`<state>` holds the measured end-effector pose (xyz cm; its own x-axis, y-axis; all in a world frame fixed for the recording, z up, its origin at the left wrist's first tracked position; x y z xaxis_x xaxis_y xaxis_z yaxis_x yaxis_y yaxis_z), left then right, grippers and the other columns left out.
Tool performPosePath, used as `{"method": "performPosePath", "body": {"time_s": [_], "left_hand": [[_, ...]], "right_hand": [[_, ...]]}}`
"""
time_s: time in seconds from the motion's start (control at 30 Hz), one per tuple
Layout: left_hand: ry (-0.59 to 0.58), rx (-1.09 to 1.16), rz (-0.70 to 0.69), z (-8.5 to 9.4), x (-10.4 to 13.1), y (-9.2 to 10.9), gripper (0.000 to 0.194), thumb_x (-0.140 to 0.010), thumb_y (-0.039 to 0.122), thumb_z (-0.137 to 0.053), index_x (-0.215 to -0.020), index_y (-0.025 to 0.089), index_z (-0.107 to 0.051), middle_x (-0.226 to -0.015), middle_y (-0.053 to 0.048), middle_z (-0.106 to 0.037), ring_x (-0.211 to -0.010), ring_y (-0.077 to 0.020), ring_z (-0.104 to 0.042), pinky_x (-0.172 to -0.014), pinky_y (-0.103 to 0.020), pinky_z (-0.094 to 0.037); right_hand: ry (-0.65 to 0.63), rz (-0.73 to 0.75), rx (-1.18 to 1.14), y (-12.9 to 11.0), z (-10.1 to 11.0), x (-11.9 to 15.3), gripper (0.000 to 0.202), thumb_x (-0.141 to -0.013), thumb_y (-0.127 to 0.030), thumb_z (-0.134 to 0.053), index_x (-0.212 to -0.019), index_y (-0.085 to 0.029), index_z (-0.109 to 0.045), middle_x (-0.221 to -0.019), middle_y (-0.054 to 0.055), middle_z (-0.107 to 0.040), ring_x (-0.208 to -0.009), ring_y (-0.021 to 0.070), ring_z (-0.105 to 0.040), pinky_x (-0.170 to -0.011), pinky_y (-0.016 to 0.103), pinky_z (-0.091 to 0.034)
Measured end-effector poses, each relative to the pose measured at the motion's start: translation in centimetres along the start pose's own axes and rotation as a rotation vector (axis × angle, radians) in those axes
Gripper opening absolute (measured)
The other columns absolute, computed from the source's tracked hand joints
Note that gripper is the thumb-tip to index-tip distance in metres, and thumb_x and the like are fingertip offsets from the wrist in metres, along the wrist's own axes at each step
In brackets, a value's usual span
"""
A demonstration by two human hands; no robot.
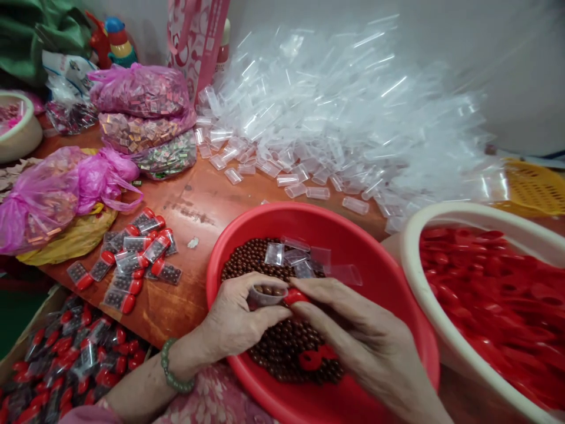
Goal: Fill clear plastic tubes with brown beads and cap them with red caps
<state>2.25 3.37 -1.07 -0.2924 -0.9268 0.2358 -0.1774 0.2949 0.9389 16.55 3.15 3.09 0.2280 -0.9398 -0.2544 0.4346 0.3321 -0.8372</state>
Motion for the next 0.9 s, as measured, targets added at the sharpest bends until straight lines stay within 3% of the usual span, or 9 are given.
{"method": "performPosePath", "body": {"time_s": [0.1,0.2,0.3,0.43,0.67,0.9], "left_hand": [[-0.016,0.014,0.082,-0.1,0.0,-0.2,0.019,-0.072,0.017,-0.07,-0.091,0.011,-0.068,-0.086,-0.005,-0.067,-0.079,-0.0142,-0.061,-0.075,-0.025,-0.047],[-0.054,-0.008,0.098,-0.3,0.1,-0.3,0.014,-0.073,0.018,-0.07,-0.086,0.011,-0.069,-0.081,-0.003,-0.066,-0.075,-0.0133,-0.059,-0.072,-0.023,-0.046],[-0.115,0.032,0.063,-0.4,0.2,-0.3,0.016,-0.076,0.025,-0.07,-0.085,0.012,-0.07,-0.076,-0.002,-0.065,-0.075,-0.0148,-0.059,-0.075,-0.026,-0.047],[-0.178,0.064,0.058,-0.6,0.2,-0.5,0.023,-0.076,0.032,-0.071,-0.089,0.013,-0.072,-0.075,-0.001,-0.064,-0.075,-0.0157,-0.058,-0.079,-0.028,-0.047],[-0.252,0.08,0.029,-0.8,0.1,-0.5,0.018,-0.079,0.022,-0.063,-0.094,0.015,-0.07,-0.077,0.001,-0.058,-0.074,-0.0127,-0.052,-0.076,-0.025,-0.043],[-0.296,0.14,0.076,-1.2,0.1,-0.9,0.003,-0.076,0.015,-0.058,-0.075,0.014,-0.06,-0.07,0.003,-0.048,-0.066,-0.0091,-0.043,-0.068,-0.022,-0.038]], "right_hand": [[0.082,-0.084,-0.069,0.0,1.0,-0.5,0.026,-0.083,-0.02,-0.067,-0.106,-0.032,-0.07,-0.099,0.0,-0.072,-0.087,0.0166,-0.069,-0.078,0.027,-0.058],[0.115,-0.047,-0.118,-1.2,1.1,-1.2,0.029,-0.082,-0.019,-0.068,-0.106,-0.034,-0.07,-0.099,0.0,-0.072,-0.087,0.0181,-0.069,-0.079,0.031,-0.058],[0.038,0.081,-0.093,-2.7,0.2,-1.8,0.028,-0.081,-0.013,-0.068,-0.102,-0.031,-0.07,-0.092,0.002,-0.073,-0.081,0.0192,-0.069,-0.073,0.032,-0.059],[-0.04,0.146,-0.061,-3.2,-0.6,-2.2,0.027,-0.08,-0.009,-0.067,-0.098,-0.028,-0.071,-0.088,0.003,-0.073,-0.076,0.0187,-0.07,-0.067,0.029,-0.059],[-0.106,0.169,-0.038,-2.8,-0.9,-2.2,0.031,-0.081,-0.007,-0.065,-0.102,-0.031,-0.069,-0.091,0.002,-0.072,-0.077,0.017,-0.07,-0.064,0.026,-0.059],[-0.135,0.243,0.052,-2.4,-1.0,-1.8,0.028,-0.081,-0.008,-0.065,-0.101,-0.027,-0.065,-0.089,0.002,-0.07,-0.08,0.0165,-0.068,-0.068,0.027,-0.057]]}}
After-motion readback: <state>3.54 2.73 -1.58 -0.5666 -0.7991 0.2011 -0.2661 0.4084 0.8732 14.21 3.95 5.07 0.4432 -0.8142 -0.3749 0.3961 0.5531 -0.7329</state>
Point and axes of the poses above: each hand's wrist, its own x-axis away from the middle knuckle, its own z-axis out of the back of the hand, y = z × x, the point moved 5 cm from there along -x, towards the middle knuckle
